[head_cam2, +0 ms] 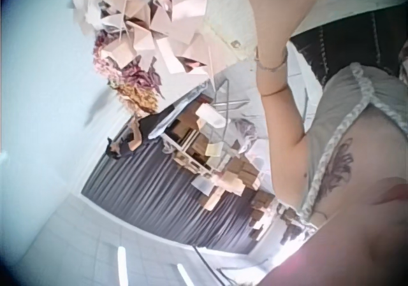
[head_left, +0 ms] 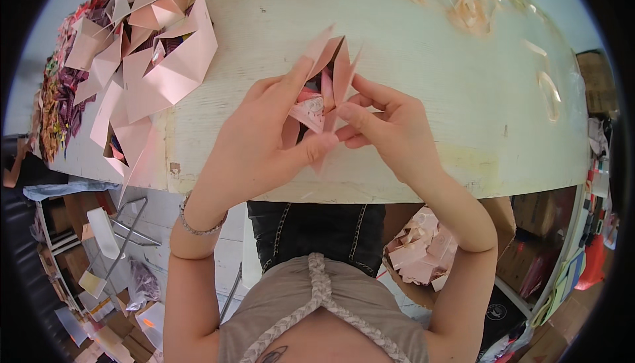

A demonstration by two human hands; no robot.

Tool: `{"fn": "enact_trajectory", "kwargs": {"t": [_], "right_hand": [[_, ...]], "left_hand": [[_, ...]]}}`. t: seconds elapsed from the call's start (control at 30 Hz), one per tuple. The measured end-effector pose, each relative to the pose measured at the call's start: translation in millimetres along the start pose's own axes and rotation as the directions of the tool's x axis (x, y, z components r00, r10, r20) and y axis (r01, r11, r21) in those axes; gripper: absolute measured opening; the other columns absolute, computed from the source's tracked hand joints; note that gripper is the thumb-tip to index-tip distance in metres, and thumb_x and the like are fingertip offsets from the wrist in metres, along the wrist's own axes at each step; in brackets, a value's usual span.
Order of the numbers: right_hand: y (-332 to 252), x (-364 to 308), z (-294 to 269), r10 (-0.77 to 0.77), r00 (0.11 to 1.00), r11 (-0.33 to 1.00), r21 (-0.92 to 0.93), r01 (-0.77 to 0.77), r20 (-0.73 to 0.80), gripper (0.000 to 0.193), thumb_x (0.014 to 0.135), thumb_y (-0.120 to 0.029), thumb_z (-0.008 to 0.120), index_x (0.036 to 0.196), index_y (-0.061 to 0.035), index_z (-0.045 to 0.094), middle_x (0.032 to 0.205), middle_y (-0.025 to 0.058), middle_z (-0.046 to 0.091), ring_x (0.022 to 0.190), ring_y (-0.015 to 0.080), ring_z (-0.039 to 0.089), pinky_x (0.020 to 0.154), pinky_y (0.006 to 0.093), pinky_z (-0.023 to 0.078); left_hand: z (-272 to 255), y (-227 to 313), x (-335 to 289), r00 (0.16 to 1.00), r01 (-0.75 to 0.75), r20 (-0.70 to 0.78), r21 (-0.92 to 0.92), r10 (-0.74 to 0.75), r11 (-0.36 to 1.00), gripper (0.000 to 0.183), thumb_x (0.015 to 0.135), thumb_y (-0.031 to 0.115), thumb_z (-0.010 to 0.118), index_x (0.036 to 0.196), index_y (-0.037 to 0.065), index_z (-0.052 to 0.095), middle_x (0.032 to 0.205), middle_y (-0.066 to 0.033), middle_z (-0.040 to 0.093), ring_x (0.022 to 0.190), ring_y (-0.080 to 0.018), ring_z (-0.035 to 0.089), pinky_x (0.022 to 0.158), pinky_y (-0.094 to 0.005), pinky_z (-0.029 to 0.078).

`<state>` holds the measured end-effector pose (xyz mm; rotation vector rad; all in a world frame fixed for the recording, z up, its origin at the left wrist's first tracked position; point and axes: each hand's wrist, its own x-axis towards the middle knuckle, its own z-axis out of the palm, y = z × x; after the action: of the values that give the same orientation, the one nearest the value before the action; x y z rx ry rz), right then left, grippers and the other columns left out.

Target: The person assembles small pink paper boxes by folding flaps and securing them with adhesive tape. They repeatedly pick up flat paper pieces, fold them into box shapes, apply tape to the seams, and place the finished boxes on the table.

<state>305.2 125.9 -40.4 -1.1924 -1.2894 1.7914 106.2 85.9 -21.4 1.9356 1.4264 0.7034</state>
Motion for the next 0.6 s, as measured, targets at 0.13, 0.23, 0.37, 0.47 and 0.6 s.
{"fn": "enact_trajectory", "kwargs": {"t": [0.13,0.23,0.37,0.47,0.6], "right_hand": [[7,3,1,-0.381,0.912,0.864,-0.409,0.294,-0.150,0.040,0.081,-0.018,0.075,0.115,-0.0014,0.063,0.100,0.0080,0.064,0.089,0.0188,0.066,0.071,0.0303,0.054],[-5,8,-7,-0.724,0.641,0.230,-0.787,0.573,0.255,0.041,0.070,-0.018,0.078,0.107,-0.0077,0.067,0.106,0.0065,0.061,0.102,0.0219,0.061,0.084,0.0359,0.048],[-11,25,-15,-0.546,0.528,0.026,-0.617,0.786,0.650,0.035,0.065,-0.015,0.074,0.099,-0.0125,0.070,0.101,0.0028,0.064,0.108,0.0211,0.056,0.096,0.0395,0.039],[-19,26,-13,-0.283,0.603,-0.009,-0.631,0.776,0.746,0.041,0.065,-0.008,0.073,0.106,-0.0095,0.068,0.105,0.0032,0.065,0.107,0.0220,0.055,0.093,0.0395,0.043],[-23,38,7,0.007,0.615,0.178,-0.606,0.775,0.789,0.034,0.068,-0.005,0.070,0.102,-0.0079,0.067,0.099,0.0035,0.067,0.104,0.0228,0.058,0.089,0.0389,0.046]], "left_hand": [[11,-15,-2,0.996,0.010,-0.085,-0.019,-0.011,1.000,0.085,0.074,0.025,0.076,0.145,0.001,0.036,0.119,-0.0146,0.059,0.114,-0.0278,0.053,0.095,-0.0366,0.045],[13,-25,0,0.996,0.040,-0.078,-0.128,-0.050,0.991,0.093,0.068,0.032,0.080,0.144,0.002,0.036,0.114,-0.0151,0.061,0.110,-0.0308,0.056,0.093,-0.0382,0.046],[4,-19,6,1.000,0.012,-0.014,-0.042,-0.013,0.999,0.098,0.064,0.031,0.081,0.144,0.000,0.034,0.112,-0.0159,0.060,0.107,-0.0301,0.057,0.092,-0.0379,0.047],[-2,-20,11,0.999,-0.034,0.024,0.028,0.033,0.999,0.100,0.061,0.031,0.082,0.144,0.000,0.035,0.111,-0.0163,0.060,0.106,-0.0305,0.057,0.090,-0.0379,0.047],[6,-17,15,0.994,-0.106,0.040,0.029,0.105,0.994,0.093,0.064,0.028,0.078,0.144,0.003,0.037,0.111,-0.0161,0.060,0.102,-0.0307,0.058,0.087,-0.0374,0.049]]}}
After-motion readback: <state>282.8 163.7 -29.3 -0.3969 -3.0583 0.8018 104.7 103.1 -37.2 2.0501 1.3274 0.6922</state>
